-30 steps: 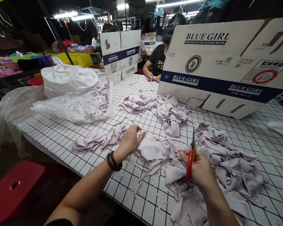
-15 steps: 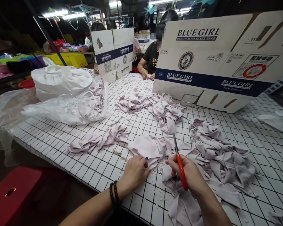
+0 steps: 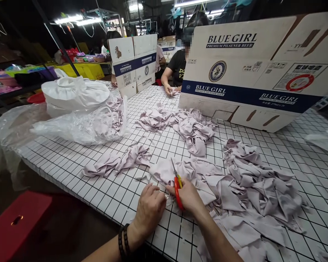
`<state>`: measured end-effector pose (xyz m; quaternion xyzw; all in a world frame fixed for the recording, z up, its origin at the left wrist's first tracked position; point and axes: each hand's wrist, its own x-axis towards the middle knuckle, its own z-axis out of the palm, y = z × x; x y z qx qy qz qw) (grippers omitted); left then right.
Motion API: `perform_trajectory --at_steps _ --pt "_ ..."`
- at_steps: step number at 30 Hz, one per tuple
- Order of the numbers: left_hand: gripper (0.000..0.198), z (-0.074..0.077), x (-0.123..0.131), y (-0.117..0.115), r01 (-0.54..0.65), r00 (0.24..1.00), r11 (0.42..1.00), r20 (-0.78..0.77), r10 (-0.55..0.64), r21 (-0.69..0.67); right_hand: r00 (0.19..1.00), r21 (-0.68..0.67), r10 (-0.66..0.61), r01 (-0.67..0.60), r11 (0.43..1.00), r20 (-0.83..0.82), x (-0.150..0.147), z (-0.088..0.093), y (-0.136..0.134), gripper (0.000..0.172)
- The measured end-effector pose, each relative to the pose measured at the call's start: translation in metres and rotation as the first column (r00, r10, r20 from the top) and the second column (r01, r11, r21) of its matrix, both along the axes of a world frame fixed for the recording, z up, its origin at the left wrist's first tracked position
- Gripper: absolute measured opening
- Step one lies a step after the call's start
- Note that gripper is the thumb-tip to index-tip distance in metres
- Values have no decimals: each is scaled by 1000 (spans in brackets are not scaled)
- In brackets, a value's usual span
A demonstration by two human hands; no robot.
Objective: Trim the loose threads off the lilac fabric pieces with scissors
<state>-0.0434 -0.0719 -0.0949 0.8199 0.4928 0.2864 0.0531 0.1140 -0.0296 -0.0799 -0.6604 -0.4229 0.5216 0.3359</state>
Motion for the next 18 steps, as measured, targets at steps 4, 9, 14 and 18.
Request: perform_trajectory --at_steps 4,9,14,18 --pt "19 1 -5 -5 -20 985 992 168 41 -125 974 -19 -13 9 1000 -228 -6 -4 3 42" --pt "37 28 -5 -7 28 899 871 394 193 -491 882 58 -7 39 998 -471 -4 15 -3 39" --pt "28 42 -3 4 186 796 803 566 215 -566 792 108 49 22 994 -609 -3 27 -9 33" --pt "29 44 -1 10 256 728 765 638 250 -591 752 134 71 23 991 -656 1 28 -11 26"
